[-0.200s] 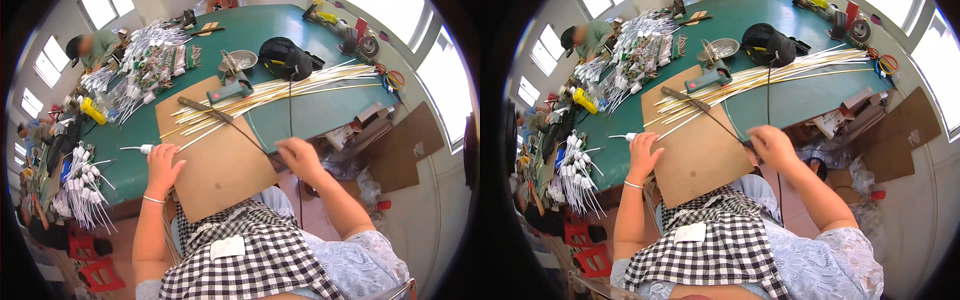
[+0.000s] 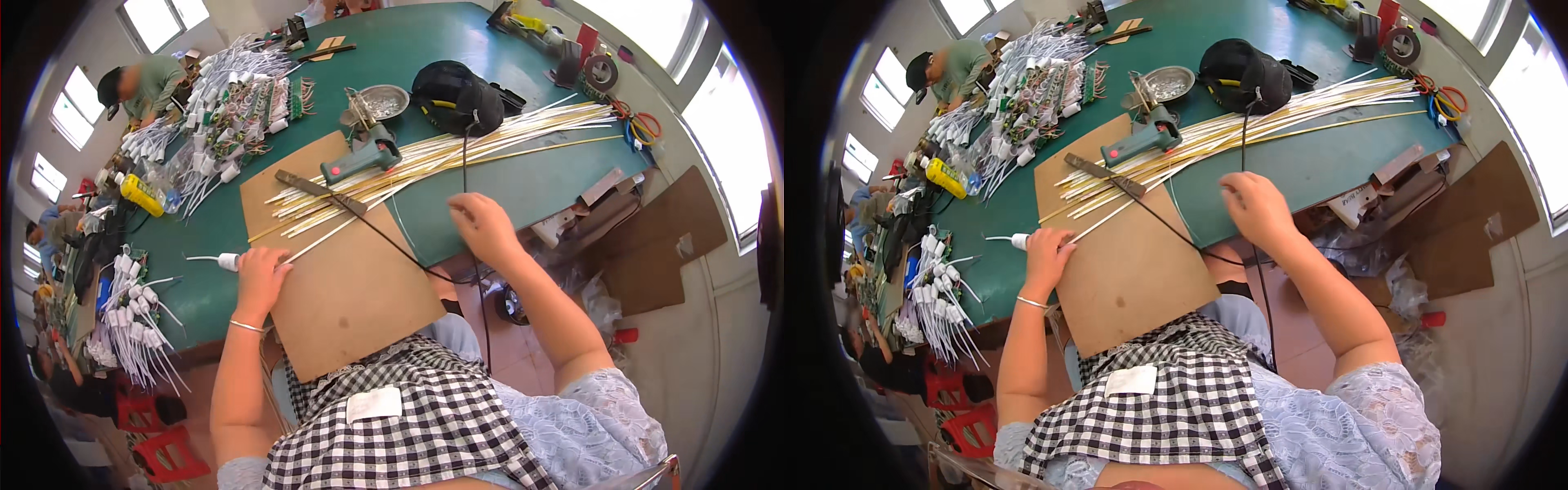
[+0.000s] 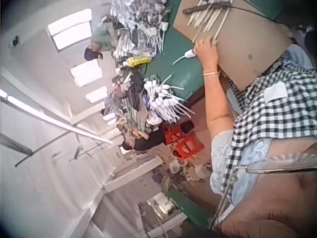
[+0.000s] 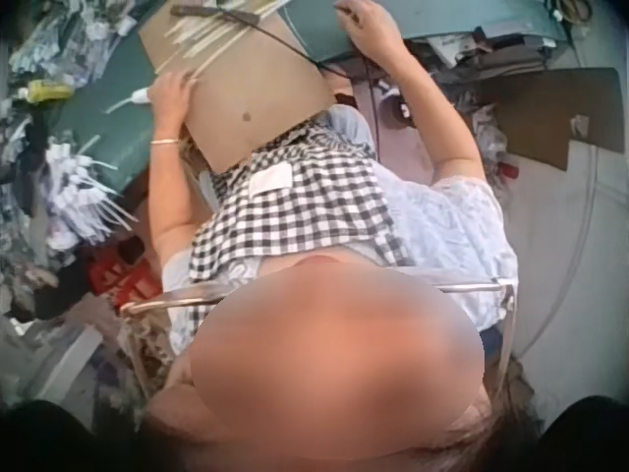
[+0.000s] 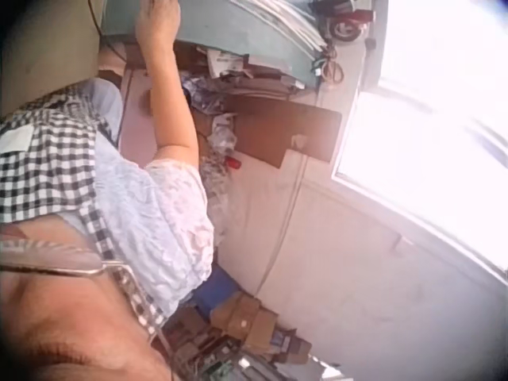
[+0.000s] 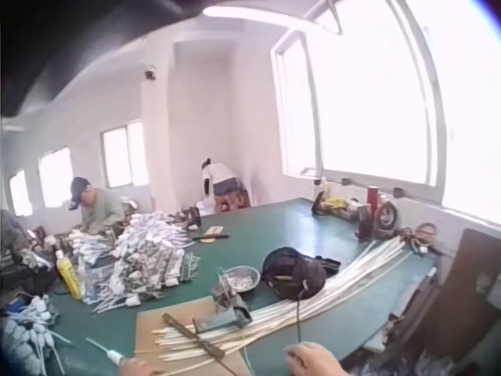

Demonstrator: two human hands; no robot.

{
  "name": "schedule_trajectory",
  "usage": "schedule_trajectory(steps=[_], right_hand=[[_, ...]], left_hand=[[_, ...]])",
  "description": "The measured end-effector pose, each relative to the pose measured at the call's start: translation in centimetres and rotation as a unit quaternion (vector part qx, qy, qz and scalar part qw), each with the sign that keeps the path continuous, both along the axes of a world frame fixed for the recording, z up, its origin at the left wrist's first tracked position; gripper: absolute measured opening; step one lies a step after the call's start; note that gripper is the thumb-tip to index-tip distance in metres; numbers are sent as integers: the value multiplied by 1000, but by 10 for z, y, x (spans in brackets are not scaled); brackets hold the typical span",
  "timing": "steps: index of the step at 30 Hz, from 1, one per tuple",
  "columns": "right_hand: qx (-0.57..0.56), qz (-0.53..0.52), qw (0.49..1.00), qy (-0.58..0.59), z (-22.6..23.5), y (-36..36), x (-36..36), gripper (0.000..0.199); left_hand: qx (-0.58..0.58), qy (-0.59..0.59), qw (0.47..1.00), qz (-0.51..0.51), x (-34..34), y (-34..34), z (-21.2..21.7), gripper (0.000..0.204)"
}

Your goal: The person organizes and aligns multiple LED light strips on a cardboard board. They use a hot glue gun to apply adhesive to the strips and secure them in place. The person also handles white plastic light sockets and circuit boards, arranging them on the table.

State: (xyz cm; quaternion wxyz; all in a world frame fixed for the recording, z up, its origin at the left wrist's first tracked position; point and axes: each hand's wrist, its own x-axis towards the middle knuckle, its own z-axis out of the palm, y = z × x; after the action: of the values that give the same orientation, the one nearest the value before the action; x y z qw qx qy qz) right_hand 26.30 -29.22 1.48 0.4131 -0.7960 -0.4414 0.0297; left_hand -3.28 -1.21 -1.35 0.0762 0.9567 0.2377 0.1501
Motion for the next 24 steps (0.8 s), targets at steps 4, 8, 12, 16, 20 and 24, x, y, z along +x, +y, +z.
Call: schedule_trajectory(steps=[4, 8, 12, 16, 20, 24], right_hand=[[29, 114, 992, -47, -9, 52, -21, 25], [81, 169, 981, -43, -15, 75, -46, 24], [163, 0, 986, -36, -23, 77, -1, 15], [131, -202, 968, -68, -9, 50, 110, 15], [-63, -141, 943, -294, -39, 29, 179, 20], [-175, -95, 940, -277, -28, 32, 187, 24]], left_hand=[[-29, -9, 999, -32, 0, 6, 5, 17], [-23, -10, 999, -34, 4, 1, 9, 15], [-52, -11, 999, -4, 1, -3, 8, 14], [-105, -7, 994, -1, 1, -5, 9, 14], [-95, -24, 995, -13, 10, -5, 5, 13], [-90, -24, 996, -14, 5, -4, 3, 12]])
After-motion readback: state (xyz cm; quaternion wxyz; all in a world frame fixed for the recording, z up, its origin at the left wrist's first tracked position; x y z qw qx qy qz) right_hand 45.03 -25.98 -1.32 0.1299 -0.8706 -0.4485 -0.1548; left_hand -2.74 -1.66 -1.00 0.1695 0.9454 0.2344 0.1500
